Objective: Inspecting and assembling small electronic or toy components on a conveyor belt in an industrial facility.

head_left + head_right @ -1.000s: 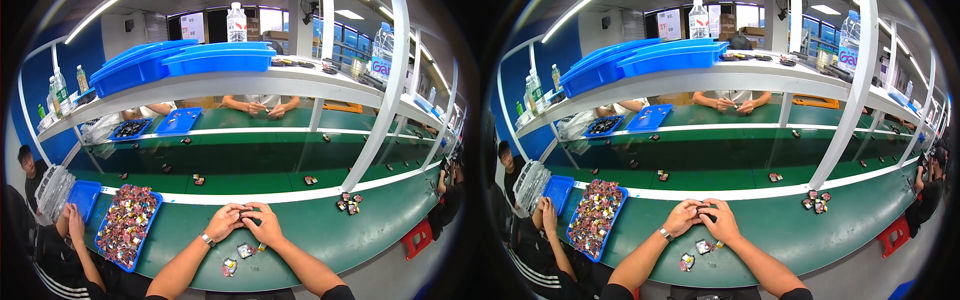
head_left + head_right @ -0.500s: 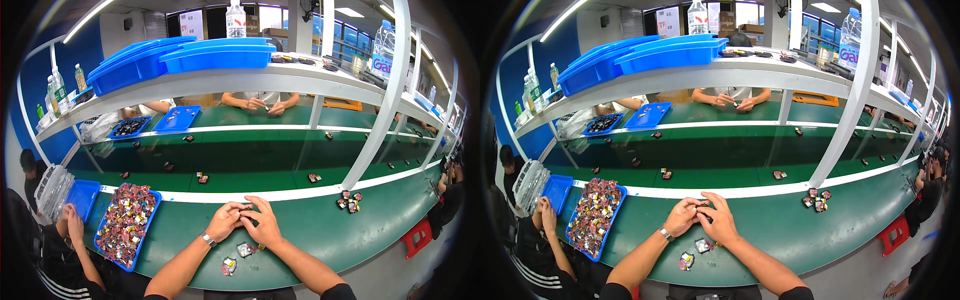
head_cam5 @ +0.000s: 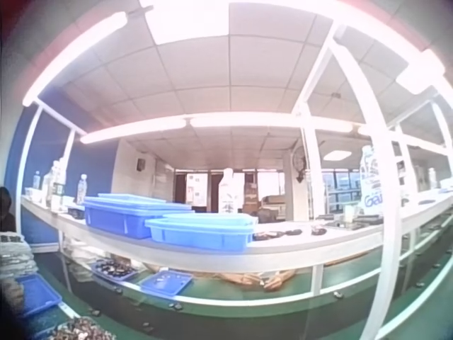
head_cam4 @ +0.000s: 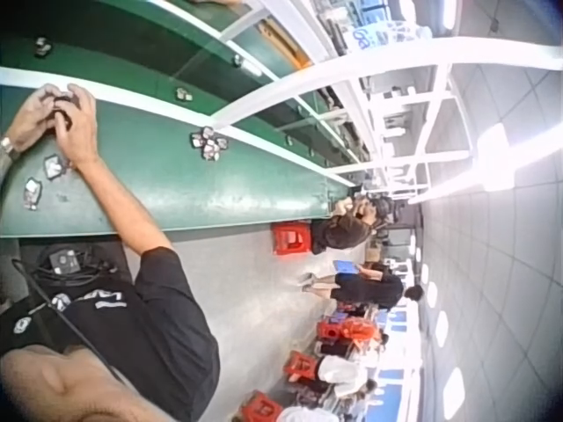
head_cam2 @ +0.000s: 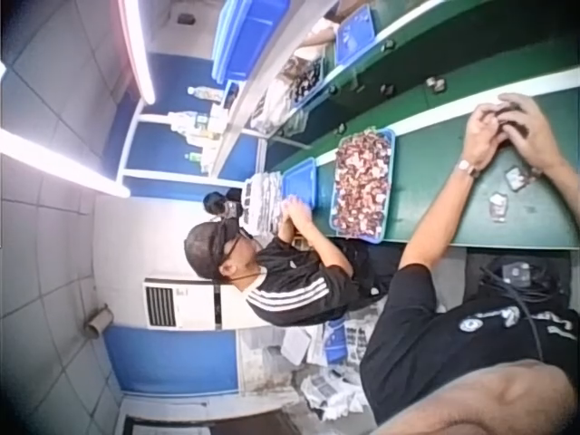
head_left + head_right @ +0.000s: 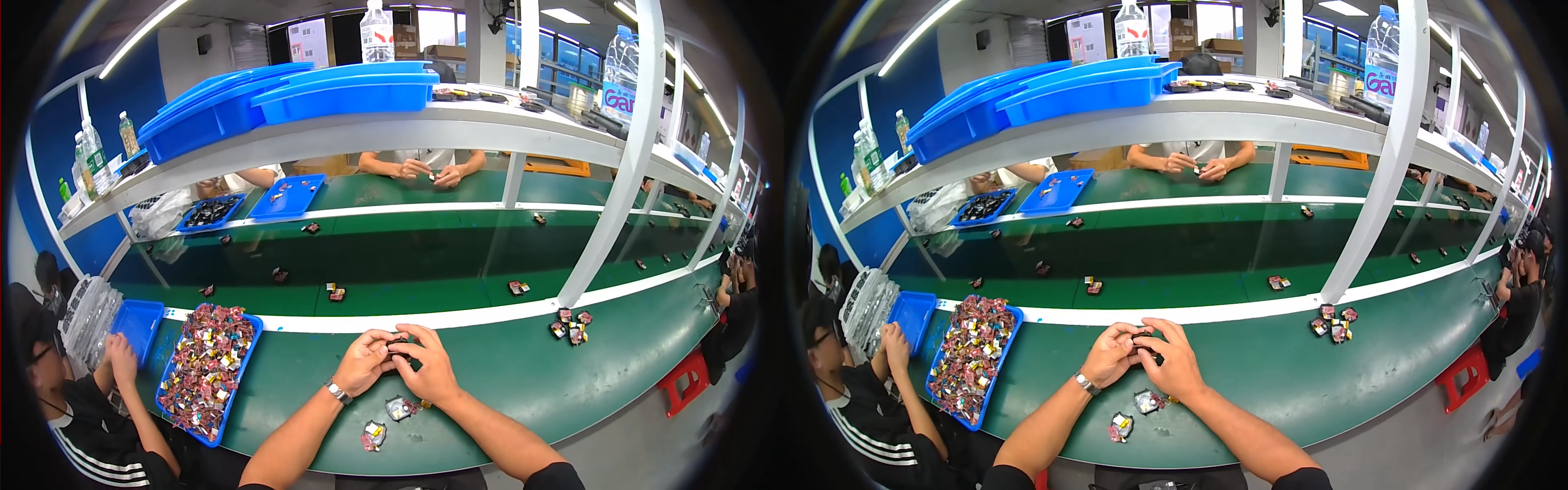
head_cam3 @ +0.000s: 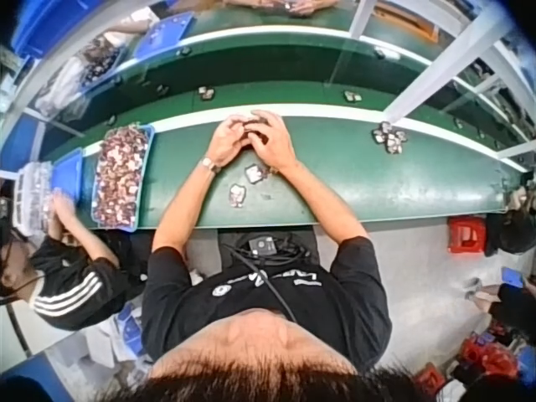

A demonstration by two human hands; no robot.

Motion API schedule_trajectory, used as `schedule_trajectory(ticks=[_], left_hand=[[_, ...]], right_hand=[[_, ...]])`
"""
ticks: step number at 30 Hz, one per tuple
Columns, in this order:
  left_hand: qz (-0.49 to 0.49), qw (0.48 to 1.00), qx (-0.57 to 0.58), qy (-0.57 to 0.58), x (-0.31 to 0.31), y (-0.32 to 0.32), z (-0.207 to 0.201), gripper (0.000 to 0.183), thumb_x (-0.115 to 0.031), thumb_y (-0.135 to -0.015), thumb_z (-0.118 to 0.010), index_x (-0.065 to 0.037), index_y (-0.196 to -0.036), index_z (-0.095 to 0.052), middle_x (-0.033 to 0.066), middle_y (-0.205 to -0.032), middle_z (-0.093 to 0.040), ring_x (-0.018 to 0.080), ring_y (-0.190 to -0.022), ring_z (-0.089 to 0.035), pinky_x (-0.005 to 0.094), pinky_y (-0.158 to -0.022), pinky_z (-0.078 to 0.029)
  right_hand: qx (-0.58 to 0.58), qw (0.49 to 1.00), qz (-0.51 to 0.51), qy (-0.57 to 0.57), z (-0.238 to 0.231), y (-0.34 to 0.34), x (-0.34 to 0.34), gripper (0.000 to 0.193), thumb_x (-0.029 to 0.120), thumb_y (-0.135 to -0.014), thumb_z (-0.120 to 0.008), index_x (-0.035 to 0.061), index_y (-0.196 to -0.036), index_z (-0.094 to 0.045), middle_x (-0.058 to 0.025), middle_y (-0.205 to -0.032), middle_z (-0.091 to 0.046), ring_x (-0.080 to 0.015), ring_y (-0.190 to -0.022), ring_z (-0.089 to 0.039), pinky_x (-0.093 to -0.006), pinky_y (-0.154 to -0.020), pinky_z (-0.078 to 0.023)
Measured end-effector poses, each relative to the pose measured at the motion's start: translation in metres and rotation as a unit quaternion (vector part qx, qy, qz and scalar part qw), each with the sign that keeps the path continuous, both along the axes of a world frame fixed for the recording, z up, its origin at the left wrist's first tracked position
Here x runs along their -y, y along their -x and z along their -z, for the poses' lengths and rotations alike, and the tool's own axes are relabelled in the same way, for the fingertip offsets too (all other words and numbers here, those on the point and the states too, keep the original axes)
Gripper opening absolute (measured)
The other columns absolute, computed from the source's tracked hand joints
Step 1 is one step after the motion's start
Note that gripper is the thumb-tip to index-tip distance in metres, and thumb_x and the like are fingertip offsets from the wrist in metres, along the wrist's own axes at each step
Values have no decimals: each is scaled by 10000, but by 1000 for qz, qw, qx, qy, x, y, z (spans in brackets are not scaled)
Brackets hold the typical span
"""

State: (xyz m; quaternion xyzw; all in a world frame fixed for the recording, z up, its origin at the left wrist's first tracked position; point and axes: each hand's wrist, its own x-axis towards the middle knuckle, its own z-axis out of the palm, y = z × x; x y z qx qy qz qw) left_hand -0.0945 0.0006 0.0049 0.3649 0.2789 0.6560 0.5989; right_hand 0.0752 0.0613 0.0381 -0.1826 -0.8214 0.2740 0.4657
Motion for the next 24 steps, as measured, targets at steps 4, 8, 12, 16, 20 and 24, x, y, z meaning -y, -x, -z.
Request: schedule_trajectory(ticks=[4, 8, 12, 16, 20, 24], left_hand=[[-18, 1000, -8, 18, -3, 1, -1, 223, -103, -989, -566, -61, -1198, -504, 124, -1255, -608, 211, -1141, -612, 408, -951, -542], [-11, 999, -17, 37, 0, 1, 0, 264, -113, -1003, -535, -50, -1256, -487, 99, -1190, -619, 180, -1102, -620, 358, -920, -547], [-11, 999, -2, 42, 1, 1, -1, 257, -113, -991, -559, -57, -1233, -497, 97, -1166, -631, 199, -1101, -623, 406, -937, -539], [-6, 999, -1, 51, 1, 1, -4, 260, -109, -991, -549, -59, -1241, -498, 93, -1163, -631, 198, -1095, -625, 409, -942, -536], [-6, 997, -11, 71, 2, -2, -5, 251, -107, -995, -541, -62, -1239, -506, 94, -1174, -628, 198, -1099, -624, 411, -946, -535], [6, 997, 18, 76, 1, -2, -7, 245, -97, -997, -532, -61, -1238, -515, 91, -1184, -627, 194, -1104, -623, 418, -949, -535]], right_hand=[[13, 1000, 4, 16, 7, 4, -3, 236, 26, -793, -714, 65, -1025, -710, -121, -1261, -590, -308, -1157, -557, -396, -935, -501], [10, 1000, 24, -12, 1, 1, -8, 231, 16, -782, -730, 58, -1007, -702, -115, -1197, -603, -295, -1088, -590, -367, -886, -526], [11, 998, 11, -56, 2, -1, -15, 263, 3, -746, -759, 60, -996, -702, -93, -1080, -634, -272, -1004, -623, -347, -831, -542], [2, 999, -31, -41, -6, -4, -19, 256, 6, -738, -766, 58, -982, -705, -84, -1037, -653, -257, -979, -632, -341, -807, -543], [12, 998, -2, -63, -4, -5, -23, 241, 14, -733, -772, 52, -963, -707, -79, -1008, -671, -248, -930, -649, -341, -791, -550], [4, 998, 11, -56, -2, -5, -22, 226, 22, -737, -773, 48, -951, -706, -83, -974, -682, -252, -899, -662, -346, -773, -556]])
